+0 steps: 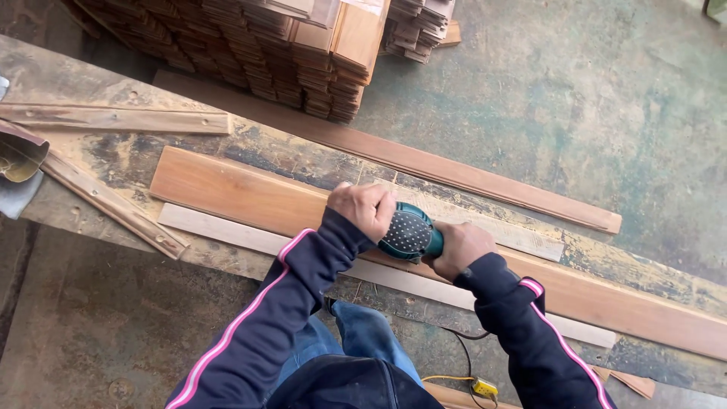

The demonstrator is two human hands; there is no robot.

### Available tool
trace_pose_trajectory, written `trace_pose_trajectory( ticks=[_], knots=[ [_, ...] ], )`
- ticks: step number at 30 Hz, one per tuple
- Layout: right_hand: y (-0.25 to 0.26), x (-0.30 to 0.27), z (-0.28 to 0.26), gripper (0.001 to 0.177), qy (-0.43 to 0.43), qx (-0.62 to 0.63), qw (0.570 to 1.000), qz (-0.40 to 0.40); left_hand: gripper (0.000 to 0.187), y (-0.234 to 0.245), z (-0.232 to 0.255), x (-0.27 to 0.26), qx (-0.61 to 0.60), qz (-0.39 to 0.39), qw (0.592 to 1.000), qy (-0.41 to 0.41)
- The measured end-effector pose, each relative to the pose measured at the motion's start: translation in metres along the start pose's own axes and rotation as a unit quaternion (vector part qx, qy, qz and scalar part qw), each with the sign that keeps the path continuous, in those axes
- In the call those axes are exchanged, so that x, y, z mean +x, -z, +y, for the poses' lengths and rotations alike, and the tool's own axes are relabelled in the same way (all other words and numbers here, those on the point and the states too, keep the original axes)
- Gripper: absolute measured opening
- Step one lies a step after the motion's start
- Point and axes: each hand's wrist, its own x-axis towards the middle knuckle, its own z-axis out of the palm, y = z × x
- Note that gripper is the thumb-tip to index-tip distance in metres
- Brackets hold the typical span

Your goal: Using an electric orbital sander to smooth the surface of a long wooden plank on a workshop bench.

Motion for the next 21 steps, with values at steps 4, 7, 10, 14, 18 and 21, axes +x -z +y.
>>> trace_pose_trajectory(
  ticks=[4,7,10,14,18,21],
  knots=[
    [-0.008,-0.015,0.023,0.045,0.001,0.013,1.0,-0.026,0.029,-0.017,0.018,-0.009,0.031,-0.017,0.999,0.035],
    [-0.024,-0.038,0.083,0.051,-0.049,-0.012,0.998,-0.044,0.029,-0.071,0.051,-0.016,0.003,0.005,0.999,0.037],
    [-0.05,-0.059,0.163,0.052,-0.089,-0.03,0.995,-0.036,0.029,-0.132,0.083,-0.026,-0.029,0.008,0.998,0.051],
    [-0.095,-0.077,0.269,0.049,-0.12,-0.055,0.991,-0.009,0.031,-0.179,0.118,-0.036,-0.064,-0.005,0.995,0.076],
    [-0.121,-0.08,0.286,0.049,-0.121,-0.082,0.989,-0.021,0.029,-0.181,0.113,-0.055,-0.07,0.034,0.994,0.076],
    [-0.127,-0.067,0.26,0.053,-0.141,-0.065,0.987,-0.035,0.028,-0.157,0.094,-0.063,-0.083,0.063,0.992,0.067]
  ],
)
